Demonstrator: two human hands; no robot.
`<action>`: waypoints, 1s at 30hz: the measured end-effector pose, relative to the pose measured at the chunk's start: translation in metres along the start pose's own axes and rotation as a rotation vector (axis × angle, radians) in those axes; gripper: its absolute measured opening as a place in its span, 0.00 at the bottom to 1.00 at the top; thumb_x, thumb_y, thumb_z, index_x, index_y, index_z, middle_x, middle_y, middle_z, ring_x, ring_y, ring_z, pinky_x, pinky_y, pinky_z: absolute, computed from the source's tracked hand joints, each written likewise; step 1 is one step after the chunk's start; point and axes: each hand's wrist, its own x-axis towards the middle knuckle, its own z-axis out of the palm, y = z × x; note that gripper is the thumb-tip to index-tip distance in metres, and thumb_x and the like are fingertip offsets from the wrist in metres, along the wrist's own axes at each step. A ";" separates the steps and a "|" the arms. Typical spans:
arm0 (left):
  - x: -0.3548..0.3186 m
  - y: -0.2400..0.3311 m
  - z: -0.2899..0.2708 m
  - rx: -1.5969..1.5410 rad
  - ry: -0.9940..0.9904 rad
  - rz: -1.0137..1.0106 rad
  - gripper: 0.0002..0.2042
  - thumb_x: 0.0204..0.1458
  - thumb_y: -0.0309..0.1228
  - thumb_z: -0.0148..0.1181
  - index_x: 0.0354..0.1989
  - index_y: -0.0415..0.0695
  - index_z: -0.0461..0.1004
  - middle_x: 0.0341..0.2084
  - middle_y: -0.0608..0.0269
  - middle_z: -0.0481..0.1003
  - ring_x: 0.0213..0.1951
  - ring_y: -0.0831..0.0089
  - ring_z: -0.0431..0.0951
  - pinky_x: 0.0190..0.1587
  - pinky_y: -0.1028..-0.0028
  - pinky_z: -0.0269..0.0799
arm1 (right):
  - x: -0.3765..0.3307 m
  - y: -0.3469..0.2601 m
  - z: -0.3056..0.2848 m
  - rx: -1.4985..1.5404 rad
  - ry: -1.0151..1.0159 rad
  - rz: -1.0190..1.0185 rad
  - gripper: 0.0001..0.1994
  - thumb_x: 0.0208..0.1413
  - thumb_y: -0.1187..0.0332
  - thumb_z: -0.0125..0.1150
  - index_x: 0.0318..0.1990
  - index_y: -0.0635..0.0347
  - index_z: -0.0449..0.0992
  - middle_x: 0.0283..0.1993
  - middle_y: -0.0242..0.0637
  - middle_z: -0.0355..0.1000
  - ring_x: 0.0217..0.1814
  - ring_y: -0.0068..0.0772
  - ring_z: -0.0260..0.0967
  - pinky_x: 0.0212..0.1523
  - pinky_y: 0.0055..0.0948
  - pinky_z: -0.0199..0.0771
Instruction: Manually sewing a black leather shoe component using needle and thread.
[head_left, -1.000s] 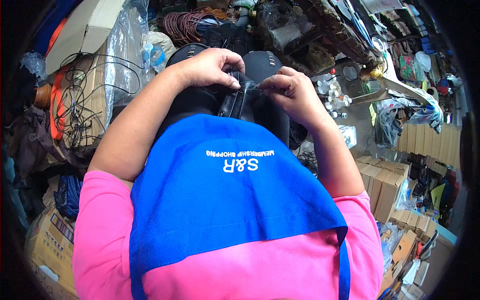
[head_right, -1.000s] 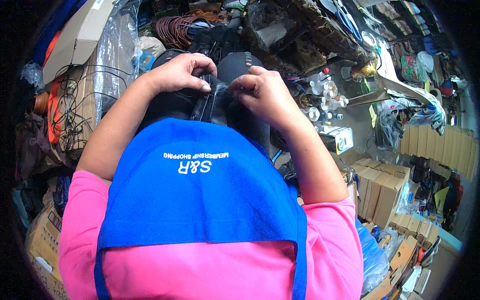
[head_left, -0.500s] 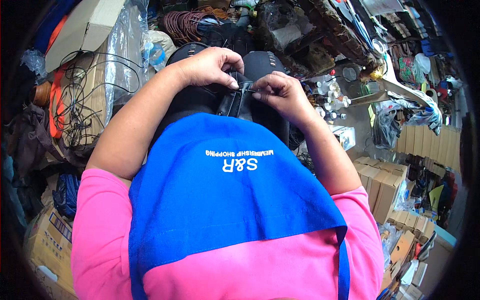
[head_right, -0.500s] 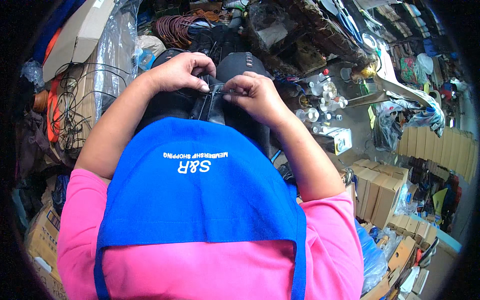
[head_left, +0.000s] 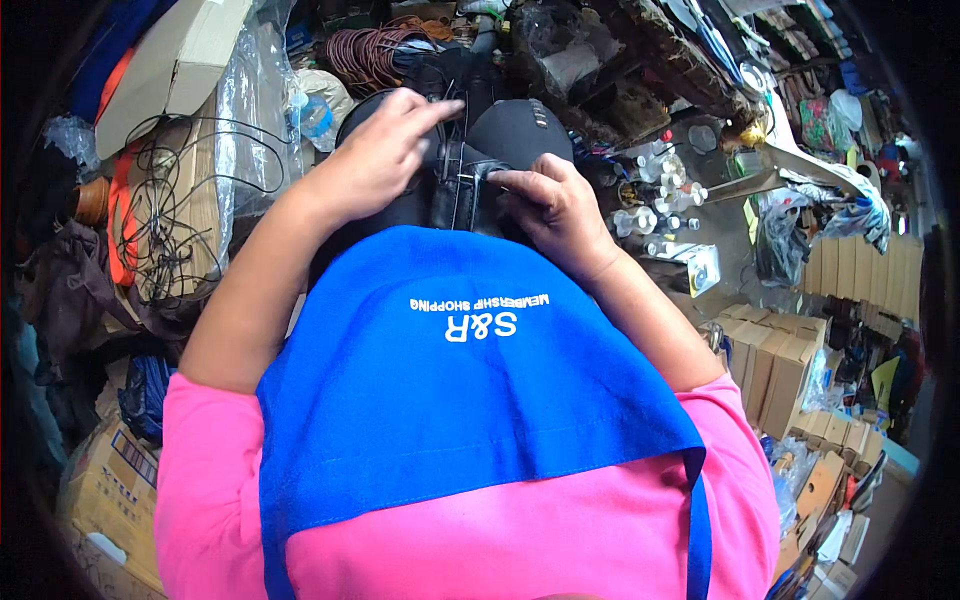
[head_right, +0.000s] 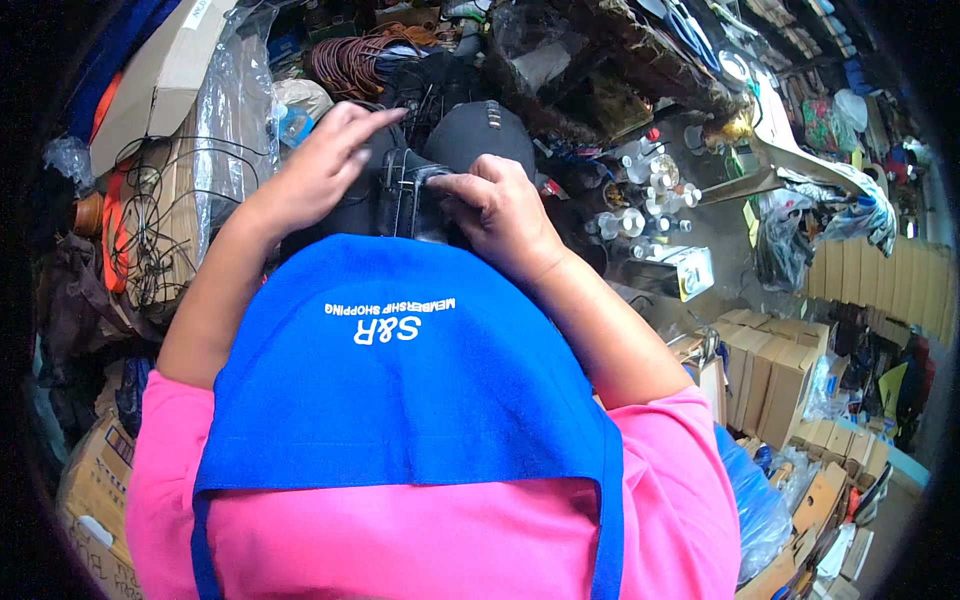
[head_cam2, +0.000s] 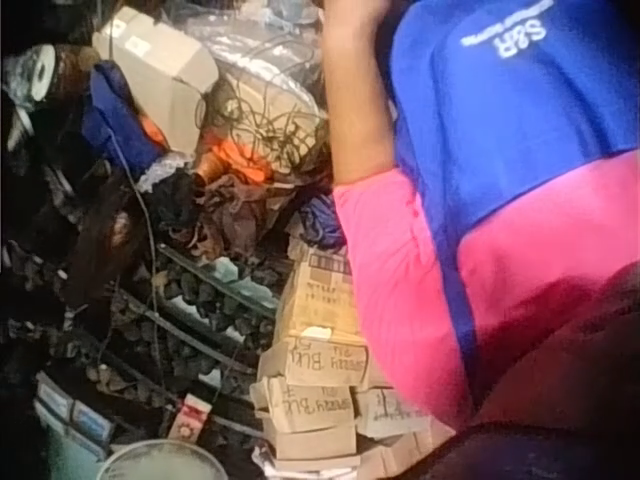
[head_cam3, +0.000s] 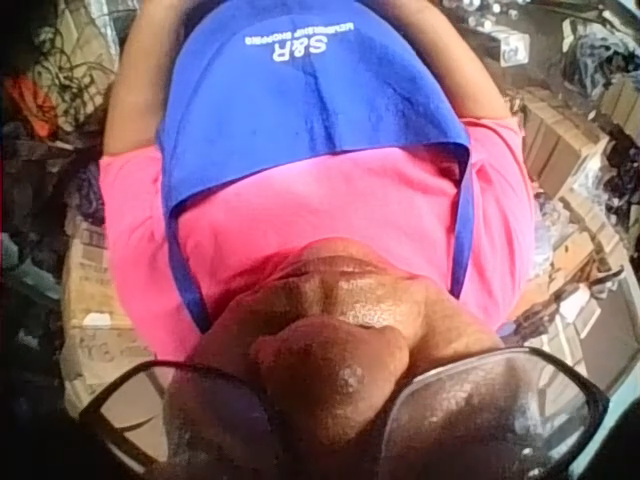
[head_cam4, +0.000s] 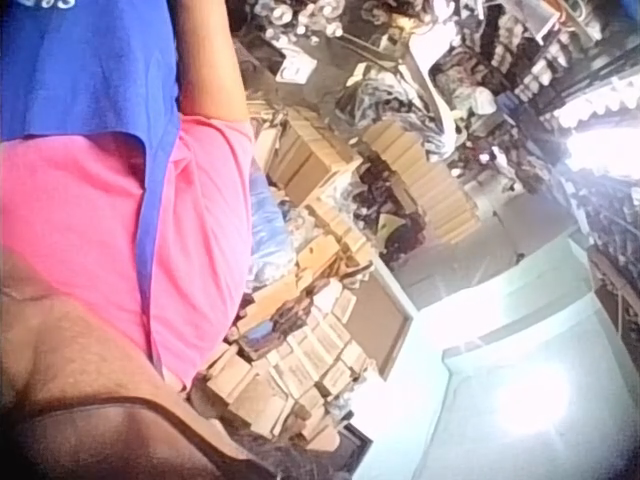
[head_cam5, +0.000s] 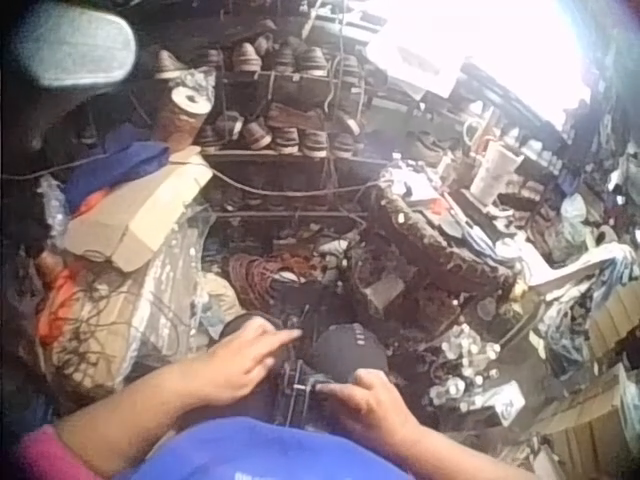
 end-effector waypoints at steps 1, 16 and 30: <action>-0.006 0.001 -0.004 0.056 0.036 0.020 0.24 0.49 0.16 0.48 0.57 0.46 0.67 0.35 0.59 0.66 0.39 0.65 0.70 0.49 0.71 0.65 | -0.004 0.002 0.003 -0.012 0.009 -0.013 0.16 0.40 0.75 0.64 0.41 0.50 0.78 0.28 0.35 0.65 0.34 0.39 0.65 0.37 0.35 0.66; -0.026 0.020 0.008 0.150 0.167 -0.069 0.07 0.42 0.27 0.64 0.30 0.55 0.81 0.22 0.69 0.64 0.32 0.69 0.67 0.39 0.68 0.60 | 0.024 0.031 -0.012 0.285 -0.283 0.158 0.14 0.47 0.76 0.56 0.38 0.42 0.81 0.31 0.30 0.68 0.42 0.31 0.66 0.46 0.30 0.64; -0.020 0.040 0.005 0.378 0.100 0.112 0.15 0.37 0.22 0.63 0.35 0.54 0.81 0.22 0.68 0.62 0.32 0.70 0.65 0.41 0.69 0.56 | 0.024 0.034 -0.013 0.347 -0.305 0.187 0.13 0.47 0.73 0.59 0.39 0.42 0.82 0.30 0.28 0.68 0.40 0.27 0.66 0.46 0.27 0.65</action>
